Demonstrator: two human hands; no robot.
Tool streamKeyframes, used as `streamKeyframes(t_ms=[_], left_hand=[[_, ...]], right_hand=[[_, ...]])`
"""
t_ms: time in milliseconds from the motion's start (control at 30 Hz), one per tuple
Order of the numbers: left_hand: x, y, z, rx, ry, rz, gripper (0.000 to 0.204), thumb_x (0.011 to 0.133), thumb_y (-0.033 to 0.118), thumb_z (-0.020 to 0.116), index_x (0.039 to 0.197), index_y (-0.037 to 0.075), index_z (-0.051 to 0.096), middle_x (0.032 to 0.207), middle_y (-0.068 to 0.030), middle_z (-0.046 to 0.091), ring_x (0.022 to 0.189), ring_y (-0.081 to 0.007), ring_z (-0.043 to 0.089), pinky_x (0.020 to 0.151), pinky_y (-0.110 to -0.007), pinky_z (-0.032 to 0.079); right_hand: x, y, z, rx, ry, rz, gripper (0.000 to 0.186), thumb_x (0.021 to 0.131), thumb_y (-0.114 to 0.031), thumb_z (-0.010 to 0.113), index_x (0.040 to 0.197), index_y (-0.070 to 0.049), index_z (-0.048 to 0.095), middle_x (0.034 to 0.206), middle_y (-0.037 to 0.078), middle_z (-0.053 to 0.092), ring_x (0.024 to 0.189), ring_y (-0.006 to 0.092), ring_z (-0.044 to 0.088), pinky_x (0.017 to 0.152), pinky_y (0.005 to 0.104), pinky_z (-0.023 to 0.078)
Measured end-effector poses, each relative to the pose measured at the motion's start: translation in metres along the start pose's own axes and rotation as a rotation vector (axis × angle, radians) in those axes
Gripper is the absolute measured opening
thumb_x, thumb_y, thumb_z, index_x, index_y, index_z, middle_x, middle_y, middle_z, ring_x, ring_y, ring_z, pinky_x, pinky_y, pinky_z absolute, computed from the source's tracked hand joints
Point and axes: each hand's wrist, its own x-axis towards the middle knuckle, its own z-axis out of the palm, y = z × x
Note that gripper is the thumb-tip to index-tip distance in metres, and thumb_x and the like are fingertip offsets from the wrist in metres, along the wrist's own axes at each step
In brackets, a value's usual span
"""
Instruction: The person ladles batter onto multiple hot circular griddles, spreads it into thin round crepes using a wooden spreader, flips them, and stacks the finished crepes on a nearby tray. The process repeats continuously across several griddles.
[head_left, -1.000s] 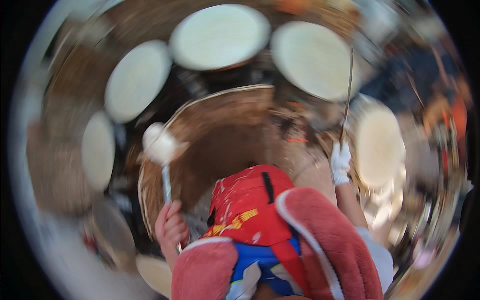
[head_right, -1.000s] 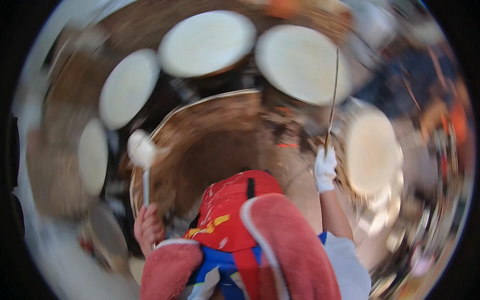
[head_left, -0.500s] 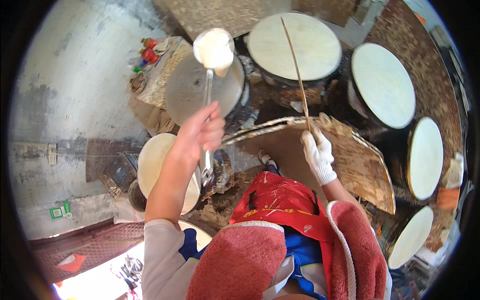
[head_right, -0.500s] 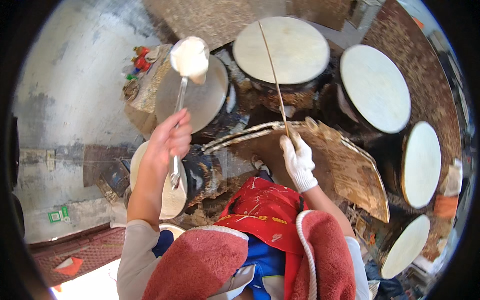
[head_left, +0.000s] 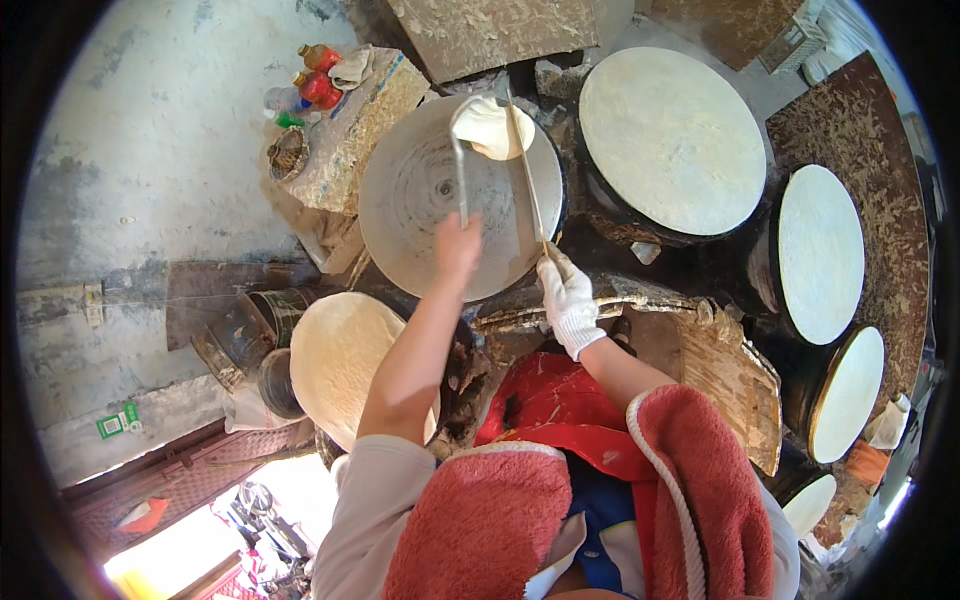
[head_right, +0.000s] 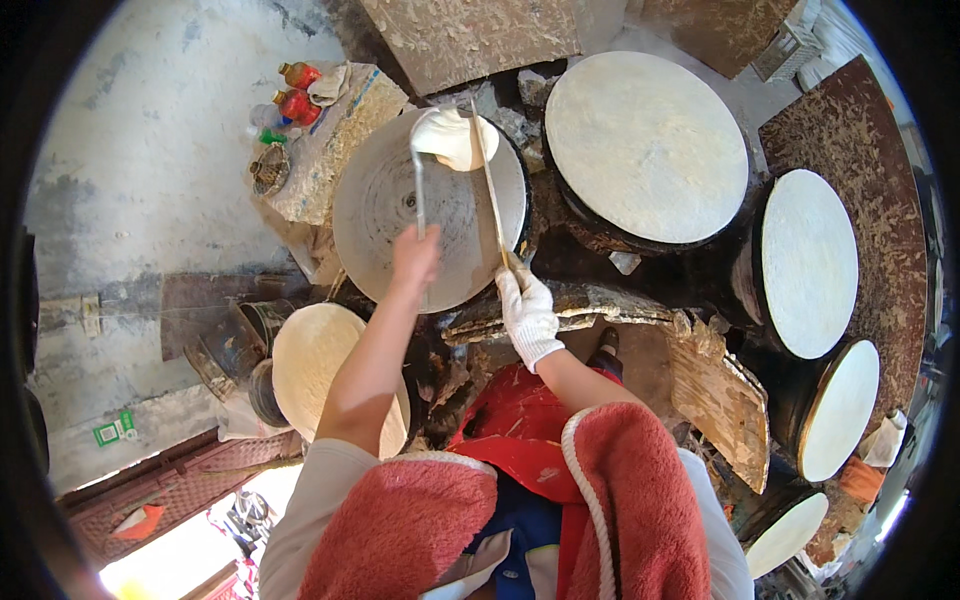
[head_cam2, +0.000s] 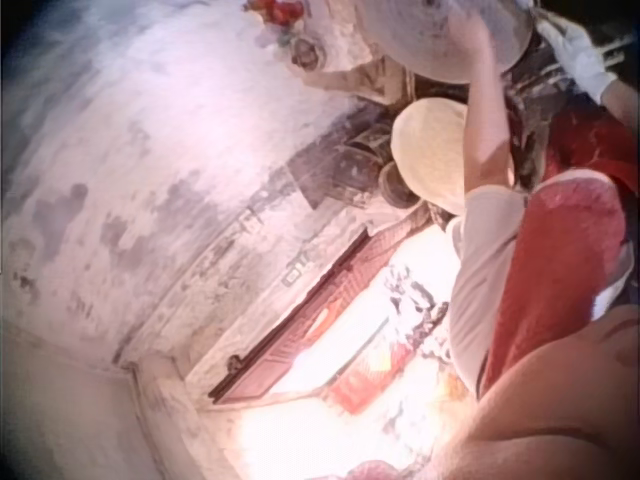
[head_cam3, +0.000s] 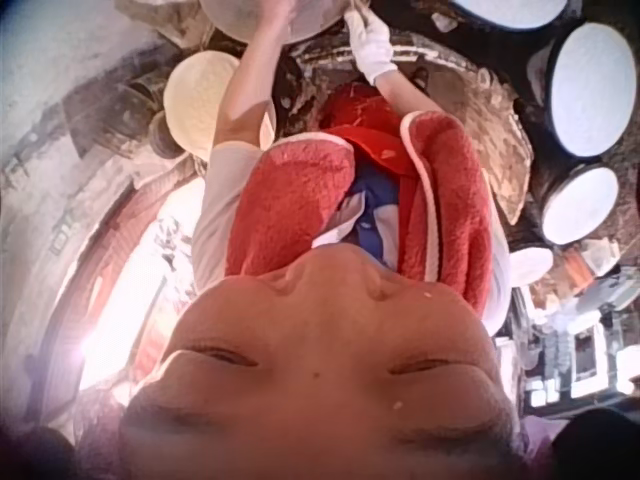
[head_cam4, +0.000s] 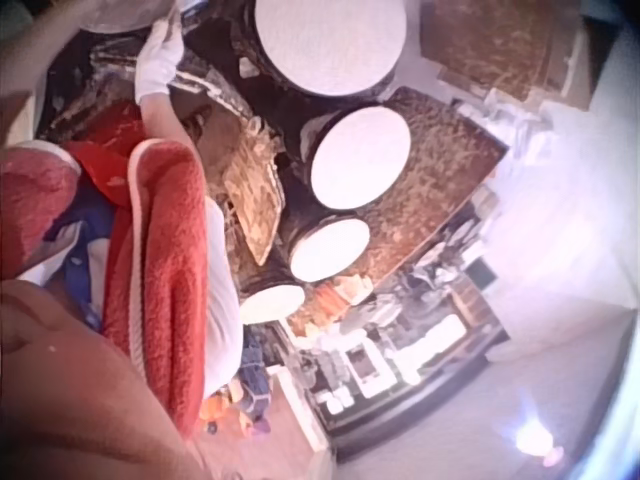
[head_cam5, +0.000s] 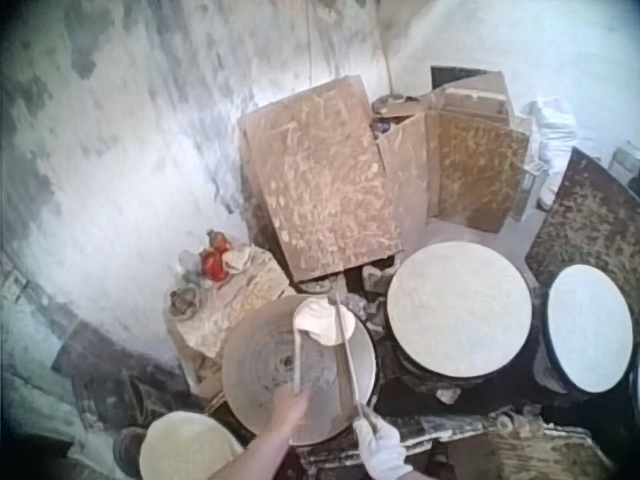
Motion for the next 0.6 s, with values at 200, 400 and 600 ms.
streamKeyframes(t_ms=[200,400,600], left_hand=[[-0.034,0.011,-0.11,0.337,0.729,0.484,0.031,0.095,0.03,0.056,0.081,0.003,0.052,0.057,-0.009,0.052,0.05,-0.0227,0.054,0.052,-0.042,0.046],[-0.093,0.067,-0.127,-0.849,-0.045,0.104,0.027,0.102,0.027,0.046,0.078,0.017,0.042,0.052,0.007,0.026,0.036,-0.0048,0.023,0.034,-0.023,0.022],[-0.144,0.069,-0.17,-1.044,-0.13,0.003,0.03,0.102,0.03,0.045,0.075,0.019,0.038,0.052,0.0101,0.022,0.038,-0.003,0.018,0.037,-0.022,0.018]], right_hand=[[0.033,-0.035,0.019,-0.247,-0.039,-0.014,0.044,0.095,-0.023,0.053,0.133,-0.002,0.053,0.122,0.016,0.063,0.111,0.0225,0.059,0.098,0.0293,0.042],[0.06,-0.061,0.098,-0.349,-0.127,0.05,0.043,0.092,-0.031,0.057,0.127,-0.005,0.06,0.106,0.015,0.068,0.099,0.0229,0.062,0.089,0.032,0.045],[0.034,-0.039,0.042,-0.275,0.151,-0.066,0.043,0.092,-0.021,0.059,0.13,-0.002,0.056,0.119,0.014,0.065,0.107,0.0185,0.061,0.094,0.0275,0.045]])
